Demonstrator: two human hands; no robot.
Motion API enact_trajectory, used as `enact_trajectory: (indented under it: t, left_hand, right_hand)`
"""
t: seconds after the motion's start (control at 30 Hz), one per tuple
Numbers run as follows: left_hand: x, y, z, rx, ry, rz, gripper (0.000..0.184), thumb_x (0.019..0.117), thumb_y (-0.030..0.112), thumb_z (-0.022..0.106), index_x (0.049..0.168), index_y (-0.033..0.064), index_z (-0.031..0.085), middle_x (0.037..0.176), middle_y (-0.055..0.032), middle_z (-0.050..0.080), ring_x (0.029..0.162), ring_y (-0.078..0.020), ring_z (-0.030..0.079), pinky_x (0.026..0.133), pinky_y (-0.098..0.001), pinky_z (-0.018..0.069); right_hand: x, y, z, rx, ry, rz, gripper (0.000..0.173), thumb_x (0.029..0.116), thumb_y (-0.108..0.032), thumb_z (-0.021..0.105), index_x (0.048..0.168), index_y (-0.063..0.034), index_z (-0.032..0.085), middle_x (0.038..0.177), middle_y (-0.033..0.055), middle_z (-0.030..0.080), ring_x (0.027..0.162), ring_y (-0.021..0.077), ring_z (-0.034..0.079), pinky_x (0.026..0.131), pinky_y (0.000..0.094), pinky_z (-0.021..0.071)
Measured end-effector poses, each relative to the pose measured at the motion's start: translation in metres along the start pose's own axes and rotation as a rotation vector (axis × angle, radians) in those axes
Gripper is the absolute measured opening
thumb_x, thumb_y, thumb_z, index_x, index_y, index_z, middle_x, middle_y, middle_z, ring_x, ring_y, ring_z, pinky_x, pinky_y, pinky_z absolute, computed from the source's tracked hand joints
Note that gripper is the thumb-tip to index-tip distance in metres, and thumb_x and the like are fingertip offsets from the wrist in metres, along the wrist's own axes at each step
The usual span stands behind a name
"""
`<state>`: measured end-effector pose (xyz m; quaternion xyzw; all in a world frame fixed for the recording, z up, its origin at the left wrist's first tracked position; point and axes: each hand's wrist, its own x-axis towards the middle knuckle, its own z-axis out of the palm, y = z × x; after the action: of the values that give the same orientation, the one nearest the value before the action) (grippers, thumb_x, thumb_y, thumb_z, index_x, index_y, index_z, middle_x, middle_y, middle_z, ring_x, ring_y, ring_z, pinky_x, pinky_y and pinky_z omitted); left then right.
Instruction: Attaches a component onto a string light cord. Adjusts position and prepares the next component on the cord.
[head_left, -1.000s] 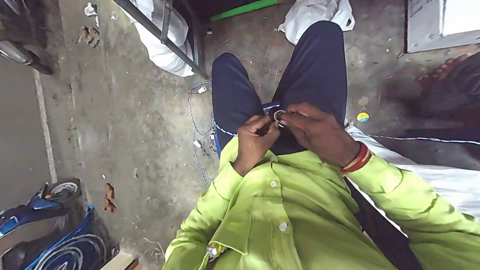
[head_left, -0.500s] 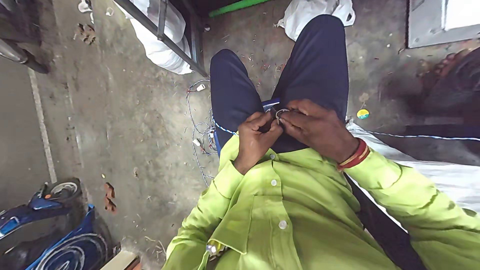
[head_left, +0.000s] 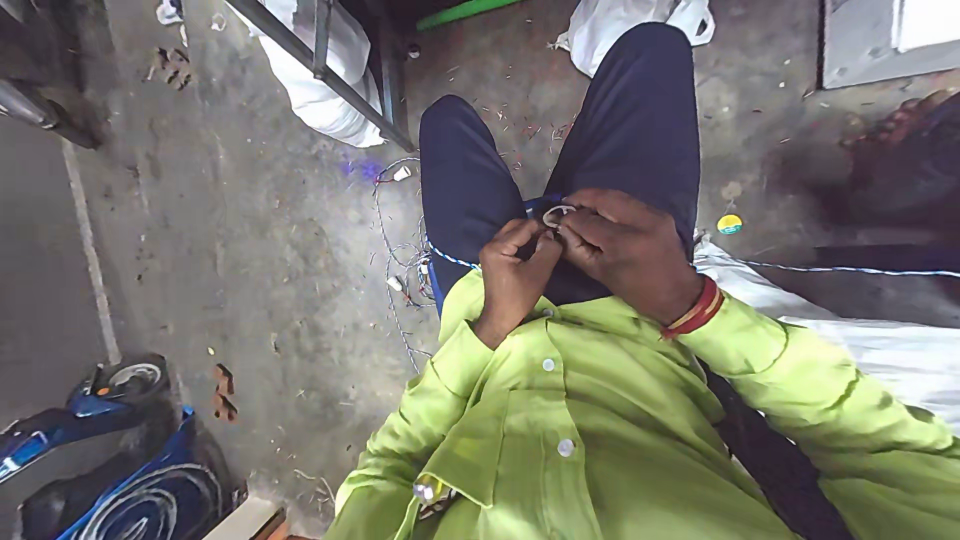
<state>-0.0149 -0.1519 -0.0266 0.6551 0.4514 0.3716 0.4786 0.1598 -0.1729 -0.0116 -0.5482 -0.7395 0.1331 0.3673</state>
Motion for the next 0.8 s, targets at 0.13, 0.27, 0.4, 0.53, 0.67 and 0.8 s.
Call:
enact_trajectory:
  t: [0.13, 0.27, 0.4, 0.53, 0.67, 0.8]
  left_hand:
    - [0.0019, 0.0016, 0.0006, -0.053, 0.013, 0.004, 0.012, 0.0956, 0.010, 0.066, 0.102, 0.0037, 0.074, 0.094, -0.0036, 0.067, 0.074, -0.0068, 0.062, 0.063, -0.0216, 0.0540]
    - [0.0021, 0.0005, -0.0004, -0.016, 0.030, 0.017, 0.012, 0.0943, 0.008, 0.065, 0.099, 0.0029, 0.075, 0.092, -0.0038, 0.067, 0.072, -0.0066, 0.060, 0.061, -0.0211, 0.0522]
    - [0.0014, 0.0011, -0.0008, -0.020, 0.013, 0.021, 0.015, 0.0940, 0.006, 0.065, 0.104, 0.0023, 0.075, 0.097, -0.0045, 0.069, 0.076, -0.0064, 0.063, 0.065, -0.0210, 0.0545]
    - [0.0033, 0.0012, 0.0005, -0.041, 0.023, 0.020, 0.014, 0.0936, 0.005, 0.065, 0.103, 0.0021, 0.075, 0.097, -0.0043, 0.069, 0.076, -0.0058, 0.063, 0.065, -0.0206, 0.0550]
    - [0.0087, -0.0038, 0.0048, -0.054, 0.056, 0.042, 0.013, 0.0914, 0.002, 0.065, 0.098, -0.0002, 0.076, 0.091, -0.0044, 0.070, 0.075, -0.0056, 0.064, 0.066, -0.0211, 0.0566]
    - [0.0001, -0.0003, -0.0017, 0.010, -0.011, 0.008, 0.012, 0.0935, 0.008, 0.065, 0.097, 0.0037, 0.075, 0.091, -0.0034, 0.067, 0.075, -0.0069, 0.062, 0.063, -0.0214, 0.0526]
  right_hand:
    - [0.0023, 0.0021, -0.0018, 0.053, 0.002, 0.002, 0.016, 0.0959, -0.011, 0.068, 0.100, -0.0012, 0.079, 0.111, 0.0214, 0.066, 0.094, 0.0285, 0.064, 0.082, 0.0339, 0.0552]
    - [-0.0002, 0.0021, 0.0016, 0.066, 0.011, 0.008, 0.017, 0.0966, -0.012, 0.066, 0.100, -0.0012, 0.078, 0.111, 0.0217, 0.065, 0.093, 0.0284, 0.063, 0.083, 0.0342, 0.0545]
    - [0.0006, 0.0009, -0.0002, 0.077, 0.007, 0.015, 0.018, 0.0973, -0.011, 0.065, 0.102, -0.0005, 0.078, 0.110, 0.0214, 0.065, 0.093, 0.0282, 0.063, 0.083, 0.0332, 0.0546]
    - [0.0014, 0.0010, -0.0011, 0.079, 0.009, 0.012, 0.018, 0.0970, -0.010, 0.064, 0.101, -0.0005, 0.078, 0.109, 0.0208, 0.066, 0.094, 0.0281, 0.063, 0.082, 0.0329, 0.0546]
    - [0.0013, 0.0024, -0.0021, 0.073, -0.022, 0.015, 0.019, 0.0977, -0.012, 0.064, 0.102, -0.0017, 0.079, 0.108, 0.0194, 0.065, 0.094, 0.0271, 0.062, 0.083, 0.0328, 0.0535]
    - [0.0006, 0.0027, 0.0015, 0.052, -0.006, -0.003, 0.016, 0.0959, -0.012, 0.066, 0.099, -0.0010, 0.078, 0.106, 0.0197, 0.065, 0.093, 0.0274, 0.062, 0.082, 0.0328, 0.0539]
